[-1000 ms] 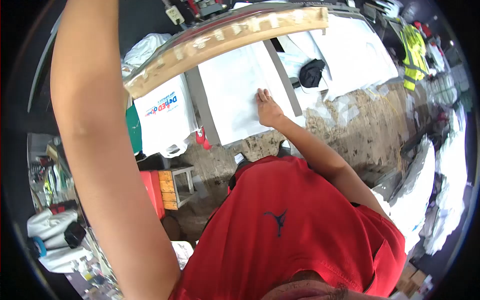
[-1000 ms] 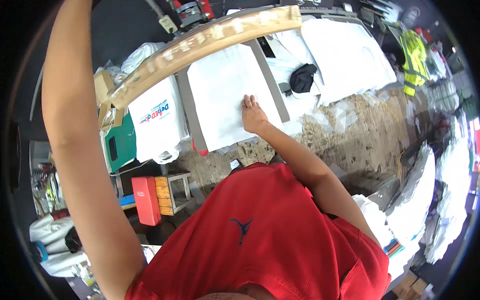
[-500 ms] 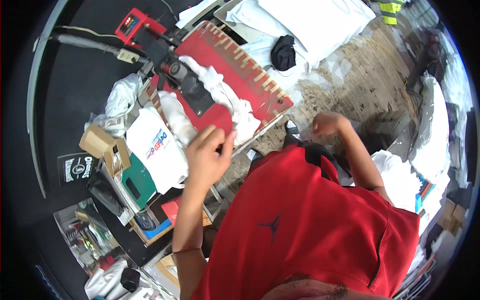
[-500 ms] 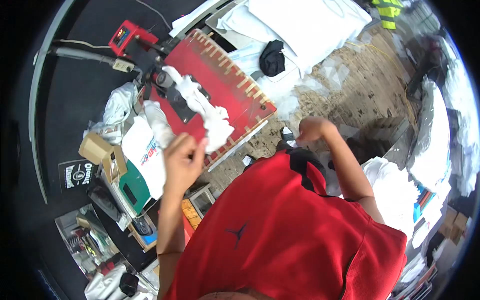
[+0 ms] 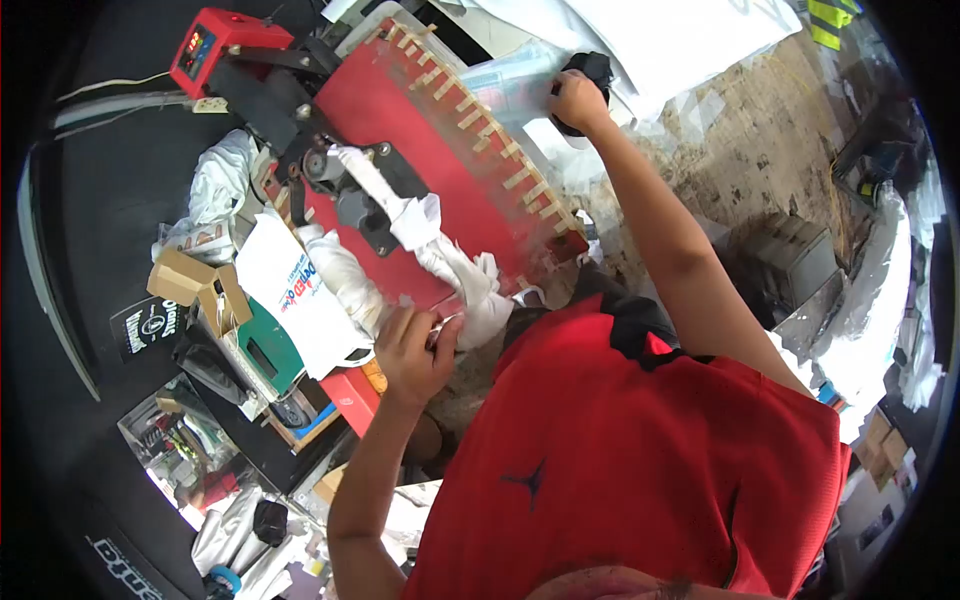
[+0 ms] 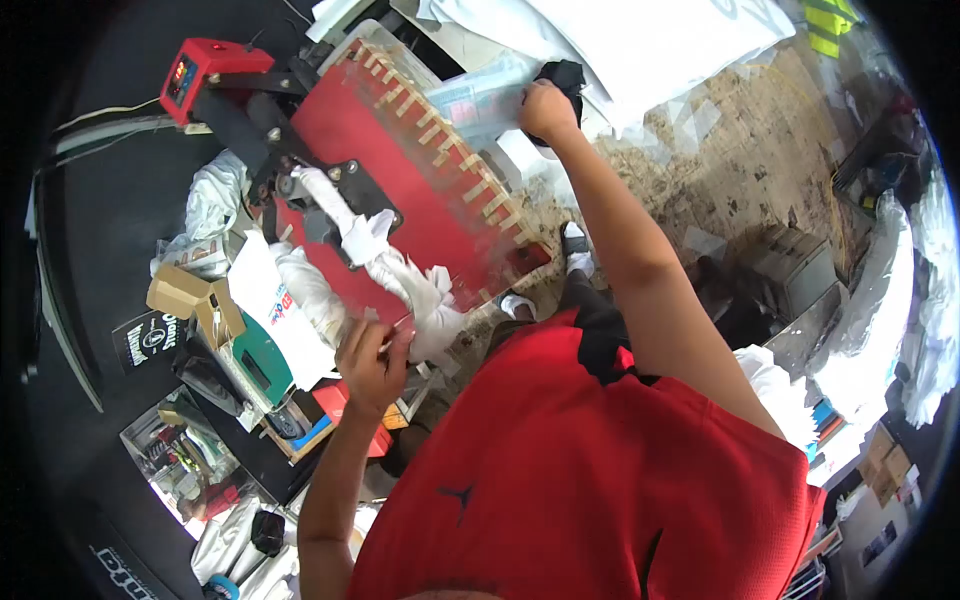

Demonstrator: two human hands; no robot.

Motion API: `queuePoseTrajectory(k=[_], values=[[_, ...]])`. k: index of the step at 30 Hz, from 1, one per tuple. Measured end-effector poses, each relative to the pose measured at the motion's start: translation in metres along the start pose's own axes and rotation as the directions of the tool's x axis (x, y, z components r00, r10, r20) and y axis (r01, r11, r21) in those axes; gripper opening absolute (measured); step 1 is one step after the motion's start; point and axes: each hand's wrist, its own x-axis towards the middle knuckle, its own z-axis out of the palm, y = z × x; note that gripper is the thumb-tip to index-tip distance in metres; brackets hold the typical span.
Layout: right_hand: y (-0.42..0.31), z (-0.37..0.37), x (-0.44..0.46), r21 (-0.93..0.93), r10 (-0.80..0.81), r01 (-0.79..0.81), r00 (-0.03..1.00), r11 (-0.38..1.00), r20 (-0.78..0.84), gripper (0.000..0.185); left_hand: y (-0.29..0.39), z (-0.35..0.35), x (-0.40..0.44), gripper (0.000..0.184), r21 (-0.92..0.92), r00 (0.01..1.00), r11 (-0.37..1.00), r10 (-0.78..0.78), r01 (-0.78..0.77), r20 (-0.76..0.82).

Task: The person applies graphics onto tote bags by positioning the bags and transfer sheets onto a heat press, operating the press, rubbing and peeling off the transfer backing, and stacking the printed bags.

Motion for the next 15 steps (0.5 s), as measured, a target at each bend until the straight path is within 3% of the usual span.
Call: queuePoseTrajectory(k=[5, 7, 9, 10, 15], values=[[-0.008, -0.002, 0.004, 0.088, 0.235, -0.221, 0.948, 0.971, -0.217, 0.031, -0.009, 0.015, 0.003, 0.019, 0.015, 0.999, 0.999, 0.033, -0.033, -0.019], [-0.011, 0.008, 0.016, 0.130, 0.279, -0.261, 0.947, 0.957, -0.157, 0.040, -0.007, 0.015, 0.004, 0.017, 0.016, 0.999, 0.999, 0.035, -0.035, -0.010], [-0.021, 0.019, 0.027, 0.076, 0.289, -0.279, 0.931, 0.957, -0.225, 0.054, -0.008, 0.015, 0.007, 0.017, 0.024, 0.999, 0.999, 0.032, -0.032, 0.011], [-0.024, 0.021, 0.028, 0.062, 0.338, -0.333, 0.920, 0.941, -0.200, 0.070, -0.008, 0.014, 0.007, 0.018, 0.034, 0.999, 0.999, 0.030, -0.031, 0.026], [-0.032, 0.023, 0.041, 0.022, 0.424, -0.426, 0.891, 0.904, -0.161, 0.080, -0.012, 0.016, 0.005, 0.020, 0.024, 1.000, 1.000, 0.017, -0.017, -0.003]])
